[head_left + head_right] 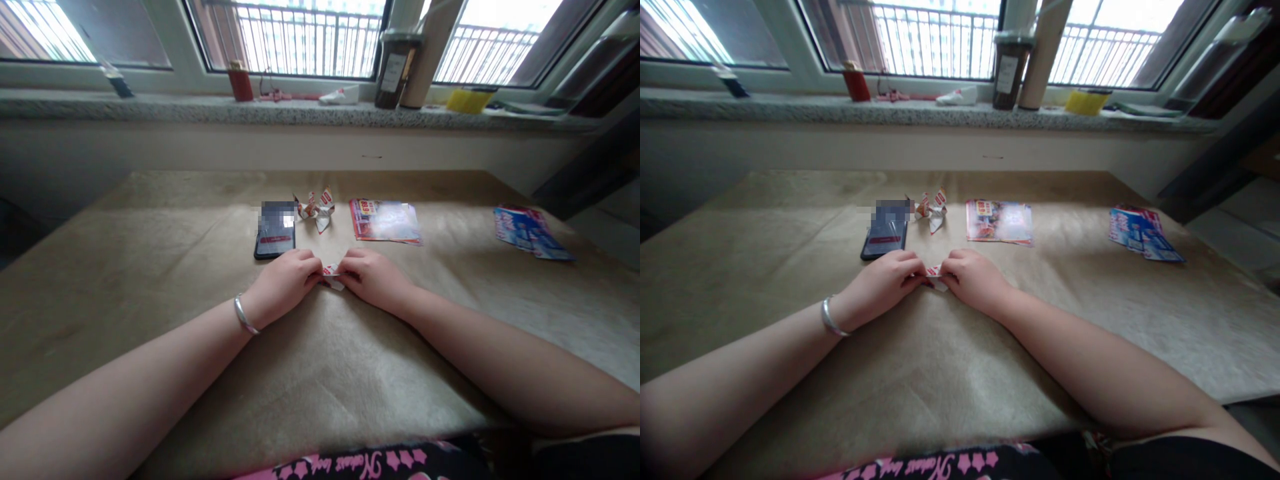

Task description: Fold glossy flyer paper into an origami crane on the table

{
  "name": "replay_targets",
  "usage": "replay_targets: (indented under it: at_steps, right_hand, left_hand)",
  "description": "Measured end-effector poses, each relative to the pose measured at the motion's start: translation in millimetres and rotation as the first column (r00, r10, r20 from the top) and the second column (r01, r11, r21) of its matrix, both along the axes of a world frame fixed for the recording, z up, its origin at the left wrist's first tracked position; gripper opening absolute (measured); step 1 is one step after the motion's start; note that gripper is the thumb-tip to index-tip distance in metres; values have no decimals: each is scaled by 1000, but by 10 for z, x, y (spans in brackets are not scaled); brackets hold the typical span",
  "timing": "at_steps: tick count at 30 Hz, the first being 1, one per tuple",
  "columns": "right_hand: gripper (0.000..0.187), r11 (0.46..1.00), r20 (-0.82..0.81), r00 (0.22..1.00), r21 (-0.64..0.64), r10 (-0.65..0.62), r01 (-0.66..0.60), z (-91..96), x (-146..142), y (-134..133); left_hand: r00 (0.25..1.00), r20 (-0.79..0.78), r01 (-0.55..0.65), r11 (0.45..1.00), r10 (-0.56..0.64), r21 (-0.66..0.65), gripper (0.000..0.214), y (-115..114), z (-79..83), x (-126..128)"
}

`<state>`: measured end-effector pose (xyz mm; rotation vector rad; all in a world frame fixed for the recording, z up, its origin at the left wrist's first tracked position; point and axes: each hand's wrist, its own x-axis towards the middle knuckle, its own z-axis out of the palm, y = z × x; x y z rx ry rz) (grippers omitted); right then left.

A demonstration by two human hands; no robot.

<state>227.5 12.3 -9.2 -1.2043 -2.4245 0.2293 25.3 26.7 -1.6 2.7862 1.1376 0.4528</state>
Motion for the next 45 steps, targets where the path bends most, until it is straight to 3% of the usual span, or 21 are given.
replay_targets:
  at_steps: [6,12,17,27,32,37,45]
  right_hand:
    - [12,996,71,995,-50,-76,80,39,44,-4]
    - [9,991,190,975,-40,-115,125,99,101,-42]
    - [10,987,324,933,34,-159,156,154,101,-74]
    - [14,985,418,892,64,-174,162,201,116,-80]
    - [9,987,348,923,69,-162,147,180,135,-93]
    - [6,997,118,990,1,-83,83,103,124,-106]
    - [13,992,-5,998,113,55,-54,16,100,-73]
  left_hand:
    - [989,-137,-60,998,56,-25,14,-49,128,-43]
    - [949,-295,-81,991,109,104,18,-109,216,-60]
    - [928,-350,-84,986,130,144,19,-134,226,-44]
    - [923,-364,-62,982,124,179,15,-135,199,-60]
    - [926,-368,-16,983,83,182,11,-129,188,-55]
    - [935,-354,38,983,28,177,8,-120,183,-45]
    - [980,-178,104,989,-84,103,16,-75,100,-25]
